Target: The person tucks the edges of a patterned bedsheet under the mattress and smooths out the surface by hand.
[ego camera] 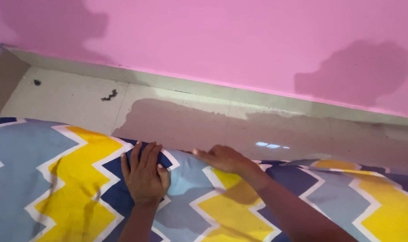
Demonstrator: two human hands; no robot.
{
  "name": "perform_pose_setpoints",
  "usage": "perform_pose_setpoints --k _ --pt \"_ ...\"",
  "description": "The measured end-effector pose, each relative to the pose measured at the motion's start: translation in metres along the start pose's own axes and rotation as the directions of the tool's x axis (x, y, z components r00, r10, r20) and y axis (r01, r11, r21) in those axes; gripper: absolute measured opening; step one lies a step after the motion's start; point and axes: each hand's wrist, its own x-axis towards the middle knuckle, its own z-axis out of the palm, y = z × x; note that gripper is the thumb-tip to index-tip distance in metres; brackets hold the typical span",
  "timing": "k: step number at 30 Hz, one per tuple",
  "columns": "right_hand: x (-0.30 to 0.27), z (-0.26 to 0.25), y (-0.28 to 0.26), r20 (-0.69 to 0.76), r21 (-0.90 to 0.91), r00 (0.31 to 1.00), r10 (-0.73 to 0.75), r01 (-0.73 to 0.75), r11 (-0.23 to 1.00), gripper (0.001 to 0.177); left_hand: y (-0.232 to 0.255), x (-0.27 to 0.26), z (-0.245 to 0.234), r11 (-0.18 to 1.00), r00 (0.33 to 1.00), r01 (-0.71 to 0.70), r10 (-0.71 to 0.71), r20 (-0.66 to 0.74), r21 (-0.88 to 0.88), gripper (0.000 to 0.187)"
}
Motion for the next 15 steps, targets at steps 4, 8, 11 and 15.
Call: perform_pose_setpoints --k 4,8,11,15 --pt "0.014 0.007 0.014 0.164 0.333 0.977 -0.138 0.077 0.94 0.078 0.001 0.0 0.0 1.0 1.0 -0.002 0.002 0.002 0.003 0.047" --pt "-0.001 0.009 0.004 0.066 0.461 0.898 -0.436 0.36 0.811 0.073 0.003 0.002 0.0 1.0 1.0 0.002 -0.002 -0.004 -0.025 0.047" --pt "-0.027 0.017 -0.018 -0.074 0.083 0.997 -0.021 0.027 0.996 0.06 0.001 0.001 -0.001 1.0 1.0 0.007 -0.007 -0.001 -0.024 0.048" --pt "-0.059 0.039 -0.033 -0.502 -0.067 0.865 -0.017 -0.019 0.998 0.048 0.002 0.002 -0.001 1.0 1.0 0.013 -0.013 0.002 -0.003 0.047"
